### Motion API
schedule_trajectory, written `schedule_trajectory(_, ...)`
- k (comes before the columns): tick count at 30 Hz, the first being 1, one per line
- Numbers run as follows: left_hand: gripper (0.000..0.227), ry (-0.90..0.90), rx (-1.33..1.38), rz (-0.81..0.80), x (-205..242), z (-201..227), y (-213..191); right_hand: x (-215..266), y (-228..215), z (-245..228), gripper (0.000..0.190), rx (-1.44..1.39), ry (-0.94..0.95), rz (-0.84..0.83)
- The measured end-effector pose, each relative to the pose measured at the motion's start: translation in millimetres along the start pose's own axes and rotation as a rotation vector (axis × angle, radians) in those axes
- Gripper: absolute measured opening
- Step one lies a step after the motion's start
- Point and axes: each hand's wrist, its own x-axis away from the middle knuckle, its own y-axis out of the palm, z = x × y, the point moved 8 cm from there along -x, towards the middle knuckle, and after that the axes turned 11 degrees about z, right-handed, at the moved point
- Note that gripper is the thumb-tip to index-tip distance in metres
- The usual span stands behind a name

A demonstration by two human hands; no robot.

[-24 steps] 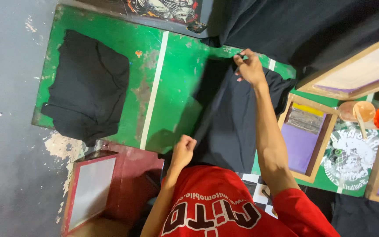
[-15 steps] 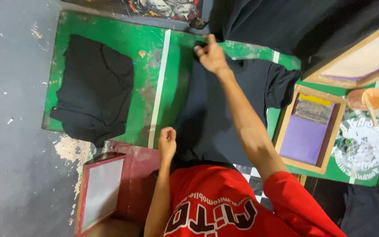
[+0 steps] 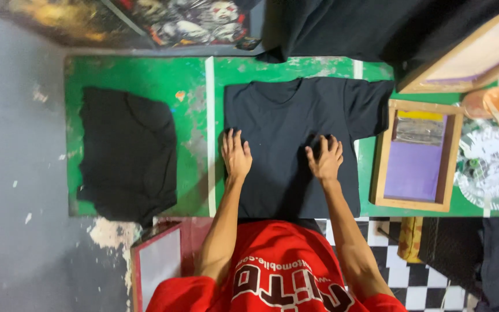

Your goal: The person lays a black t-shirt on a green table and uses a squeegee to apply purple ink through a screen printing frame. After printing, the person removes the frame, folds the t-shirt, and then unfolds it to inspect the print.

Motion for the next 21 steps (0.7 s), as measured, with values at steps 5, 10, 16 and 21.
schedule_trajectory(5, 0.059, 0.025, -0.174, -0.494, -32, 11, 50, 8, 13, 0, 0.078, 0.022, 0.142, -0.092)
schedule_trajectory(10, 0.062, 0.022, -0.235, -0.598, -47, 12, 71, -15, 16, 0, 0.082, 0.008, 0.190, -0.116)
schedule_trajectory(16, 0.056, 0.131, -0.386, -0.260, -78, 35, 93, 24, -26, 35, 0.051, -0.137, 0.184, 0.449)
schedule_trajectory(21, 0.017, 0.100, -0.071, -0.332, -116, 114, 133, 131, -7, 120, 0.033, -0.061, 0.584, 0.490)
